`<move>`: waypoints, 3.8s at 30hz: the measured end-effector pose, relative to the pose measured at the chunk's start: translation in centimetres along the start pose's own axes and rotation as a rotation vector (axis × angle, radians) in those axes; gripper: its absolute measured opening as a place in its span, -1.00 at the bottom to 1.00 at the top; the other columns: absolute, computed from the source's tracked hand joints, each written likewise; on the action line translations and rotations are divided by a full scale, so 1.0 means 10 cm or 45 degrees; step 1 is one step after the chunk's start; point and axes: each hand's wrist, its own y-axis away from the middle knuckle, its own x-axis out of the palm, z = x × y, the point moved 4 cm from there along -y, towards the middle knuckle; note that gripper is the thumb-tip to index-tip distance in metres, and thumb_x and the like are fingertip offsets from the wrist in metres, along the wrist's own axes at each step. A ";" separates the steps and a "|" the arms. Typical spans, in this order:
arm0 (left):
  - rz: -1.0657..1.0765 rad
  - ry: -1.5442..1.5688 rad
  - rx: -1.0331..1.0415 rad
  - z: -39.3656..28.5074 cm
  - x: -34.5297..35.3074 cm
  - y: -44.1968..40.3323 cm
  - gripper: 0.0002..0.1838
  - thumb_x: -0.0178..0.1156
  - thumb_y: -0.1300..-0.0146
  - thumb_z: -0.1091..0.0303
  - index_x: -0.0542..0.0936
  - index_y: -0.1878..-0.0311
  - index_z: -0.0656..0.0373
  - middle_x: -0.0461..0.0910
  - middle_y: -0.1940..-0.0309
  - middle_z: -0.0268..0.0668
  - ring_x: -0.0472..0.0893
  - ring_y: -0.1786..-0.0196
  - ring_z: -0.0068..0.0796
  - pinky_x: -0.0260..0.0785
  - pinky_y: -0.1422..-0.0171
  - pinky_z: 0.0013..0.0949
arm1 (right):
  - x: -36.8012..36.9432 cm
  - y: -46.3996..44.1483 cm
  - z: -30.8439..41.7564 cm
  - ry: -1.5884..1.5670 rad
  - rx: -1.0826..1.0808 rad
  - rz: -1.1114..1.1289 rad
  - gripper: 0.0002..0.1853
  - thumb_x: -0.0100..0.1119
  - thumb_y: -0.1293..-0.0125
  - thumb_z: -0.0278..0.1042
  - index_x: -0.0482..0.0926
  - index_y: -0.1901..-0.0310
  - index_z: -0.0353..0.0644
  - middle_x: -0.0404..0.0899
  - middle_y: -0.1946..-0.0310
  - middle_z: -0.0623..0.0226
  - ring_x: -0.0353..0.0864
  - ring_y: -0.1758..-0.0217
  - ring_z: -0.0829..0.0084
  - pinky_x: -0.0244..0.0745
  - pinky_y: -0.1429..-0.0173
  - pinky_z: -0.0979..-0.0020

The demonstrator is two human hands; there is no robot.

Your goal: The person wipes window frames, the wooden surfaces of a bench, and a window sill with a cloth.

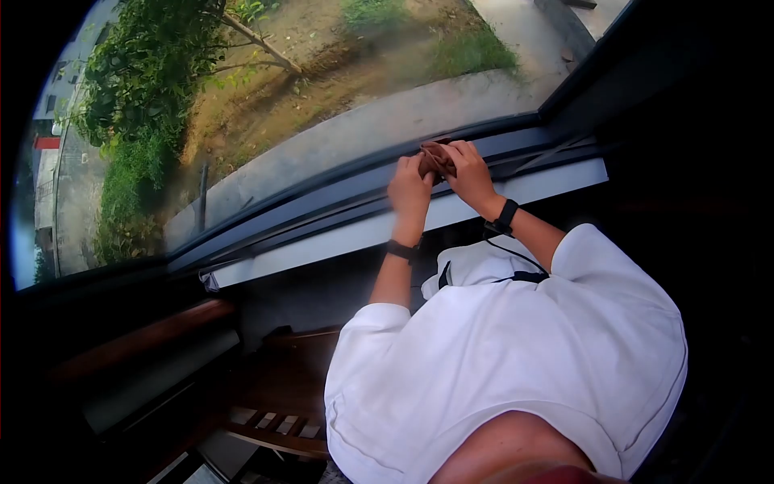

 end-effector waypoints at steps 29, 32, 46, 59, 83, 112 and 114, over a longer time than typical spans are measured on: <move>0.022 -0.044 -0.004 -0.88 0.57 0.16 -0.69 0.38 -0.10 0.41 0.67 0.04 0.05 0.62 0.06 -0.22 0.68 0.10 -0.01 0.57 0.06 -0.12 | -0.75 0.33 -0.70 -0.133 0.038 -0.057 -0.42 0.39 0.00 -0.64 0.62 -0.15 -0.14 0.57 0.01 0.26 0.53 -0.13 0.13 0.58 -0.14 0.24; 0.018 -0.086 0.008 -0.81 0.53 0.21 -0.70 0.39 -0.11 0.38 0.66 0.05 0.06 0.61 0.09 -0.22 0.68 0.13 0.00 0.57 0.09 -0.10 | -0.70 0.32 -0.66 -0.163 0.014 -0.002 -0.43 0.38 -0.03 -0.63 0.61 -0.16 -0.14 0.56 0.00 0.27 0.53 -0.13 0.14 0.59 -0.13 0.22; 0.117 -0.028 0.208 -1.32 0.99 0.01 -0.64 0.43 -0.06 0.31 0.63 0.04 0.08 0.56 0.14 -0.20 0.67 0.24 0.01 0.56 0.19 -0.05 | -1.18 0.40 -1.11 -0.091 0.159 -0.050 -0.55 0.42 -0.11 -0.58 0.60 -0.08 -0.20 0.57 -0.02 0.20 0.53 -0.14 0.08 0.53 -0.20 0.20; -0.556 0.431 0.640 -2.13 -0.68 -0.42 -0.39 0.40 -0.06 0.57 0.61 -0.25 0.05 0.63 0.01 -0.25 0.70 0.16 -0.16 0.59 0.15 -0.25 | -1.77 -0.56 0.10 -0.468 -0.257 -0.737 -0.62 0.28 -0.39 -0.56 0.52 -0.21 -0.29 0.43 -0.17 0.09 0.58 -0.15 0.18 0.55 -0.17 0.30; -0.647 0.439 0.795 -0.66 -2.07 -0.40 -0.43 0.39 -0.03 0.62 0.65 -0.19 0.09 0.61 0.05 -0.26 0.68 0.20 -0.18 0.57 0.24 -0.27 | -0.34 -0.84 1.47 -0.298 -0.504 -0.877 -0.56 0.39 -0.27 -0.53 0.49 -0.15 -0.25 0.44 -0.14 0.07 0.52 -0.17 0.08 0.50 -0.20 0.24; -0.554 0.544 0.678 0.55 -2.09 -0.31 -0.48 0.41 0.02 0.60 0.69 -0.09 0.08 0.71 0.06 -0.23 0.72 0.17 -0.18 0.60 0.20 -0.28 | 0.61 -0.64 1.81 -0.194 -0.359 -0.846 -0.63 0.30 -0.11 -0.70 0.60 0.01 -0.22 0.49 -0.05 0.15 0.53 -0.11 0.14 0.47 -0.18 0.27; -0.548 0.510 0.615 0.75 -2.14 -0.26 -0.50 0.43 -0.01 0.60 0.69 -0.09 0.09 0.73 0.06 -0.20 0.74 0.19 -0.17 0.62 0.18 -0.29 | 0.68 -0.67 2.00 -0.187 -0.382 -0.771 -0.62 0.31 -0.06 -0.71 0.62 0.04 -0.22 0.50 -0.04 0.17 0.53 -0.10 0.13 0.46 -0.19 0.27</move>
